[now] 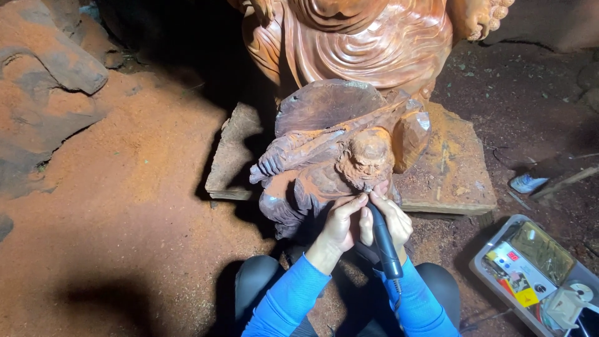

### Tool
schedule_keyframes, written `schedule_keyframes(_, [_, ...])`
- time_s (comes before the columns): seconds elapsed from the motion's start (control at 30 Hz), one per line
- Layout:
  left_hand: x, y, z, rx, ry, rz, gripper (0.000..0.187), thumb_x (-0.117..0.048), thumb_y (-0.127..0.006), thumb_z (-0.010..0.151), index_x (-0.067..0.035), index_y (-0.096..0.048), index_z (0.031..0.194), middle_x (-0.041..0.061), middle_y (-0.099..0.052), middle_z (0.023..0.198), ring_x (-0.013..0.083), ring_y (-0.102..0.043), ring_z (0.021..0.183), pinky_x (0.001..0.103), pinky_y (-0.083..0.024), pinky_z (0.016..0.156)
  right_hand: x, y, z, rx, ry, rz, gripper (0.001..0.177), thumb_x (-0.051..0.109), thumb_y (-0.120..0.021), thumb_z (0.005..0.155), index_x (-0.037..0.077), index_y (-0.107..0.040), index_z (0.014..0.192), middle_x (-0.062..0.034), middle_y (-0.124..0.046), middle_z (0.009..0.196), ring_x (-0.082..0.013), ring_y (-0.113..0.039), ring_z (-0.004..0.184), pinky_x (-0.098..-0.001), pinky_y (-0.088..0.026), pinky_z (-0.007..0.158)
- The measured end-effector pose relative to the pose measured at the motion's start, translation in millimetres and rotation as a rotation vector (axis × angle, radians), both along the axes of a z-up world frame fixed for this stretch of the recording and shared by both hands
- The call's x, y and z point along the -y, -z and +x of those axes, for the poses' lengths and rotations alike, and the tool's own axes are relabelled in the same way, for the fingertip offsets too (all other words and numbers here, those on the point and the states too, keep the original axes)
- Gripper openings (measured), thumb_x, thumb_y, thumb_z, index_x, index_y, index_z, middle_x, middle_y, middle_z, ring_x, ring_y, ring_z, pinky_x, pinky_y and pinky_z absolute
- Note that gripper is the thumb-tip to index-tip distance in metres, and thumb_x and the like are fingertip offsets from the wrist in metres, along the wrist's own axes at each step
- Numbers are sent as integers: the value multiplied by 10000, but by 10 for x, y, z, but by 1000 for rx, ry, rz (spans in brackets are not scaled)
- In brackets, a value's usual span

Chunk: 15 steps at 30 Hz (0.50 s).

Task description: Using a rotary tool to carve fine details into a wooden statue of a figure.

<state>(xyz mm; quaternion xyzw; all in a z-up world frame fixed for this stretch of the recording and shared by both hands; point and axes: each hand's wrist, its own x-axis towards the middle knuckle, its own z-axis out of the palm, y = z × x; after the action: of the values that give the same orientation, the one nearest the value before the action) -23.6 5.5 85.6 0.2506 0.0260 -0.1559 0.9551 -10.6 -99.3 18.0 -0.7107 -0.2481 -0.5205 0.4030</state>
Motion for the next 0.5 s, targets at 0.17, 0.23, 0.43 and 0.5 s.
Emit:
schedule_keyframes(0.17, [-18, -83, -24, 2, -4, 8, 190, -67, -661, 978, -20, -705, 799, 55, -619, 772, 79, -631, 633, 193, -589, 517, 9, -26, -19, -17, -3, 16, 290, 184, -732, 879, -48, -765, 1049, -181, -776, 903, -333, -764, 785, -371, -602, 686])
schedule_keyframes(0.23, [-27, -96, -17, 0, -8, 6, 194, -62, -659, 977, -25, -702, 792, 43, -607, 760, 77, -631, 633, 186, -588, 524, 7, -29, -9, -27, -16, 21, 285, 171, -727, 883, -56, -762, 1052, -189, -774, 896, -338, -762, 776, -372, -599, 682])
schedule_keyframes(0.43, [-22, -118, -22, 70, -5, -24, 215, -48, -645, 984, 10, -702, 784, 64, -598, 738, 85, -622, 655, 174, -593, 609, 27, -8, -42, -60, -34, 109, 279, 182, -727, 895, -51, -763, 1044, -195, -775, 910, -324, -758, 760, -355, -582, 664])
schedule_keyframes(0.5, [-11, -168, -46, 102, -23, 0, 215, -47, -665, 970, -7, -696, 762, 43, -576, 732, 82, -598, 696, 152, -570, 676, -3, -144, -111, -118, -40, 176, 264, 182, -702, 901, -40, -766, 1030, -156, -775, 857, -285, -757, 719, -356, -580, 649])
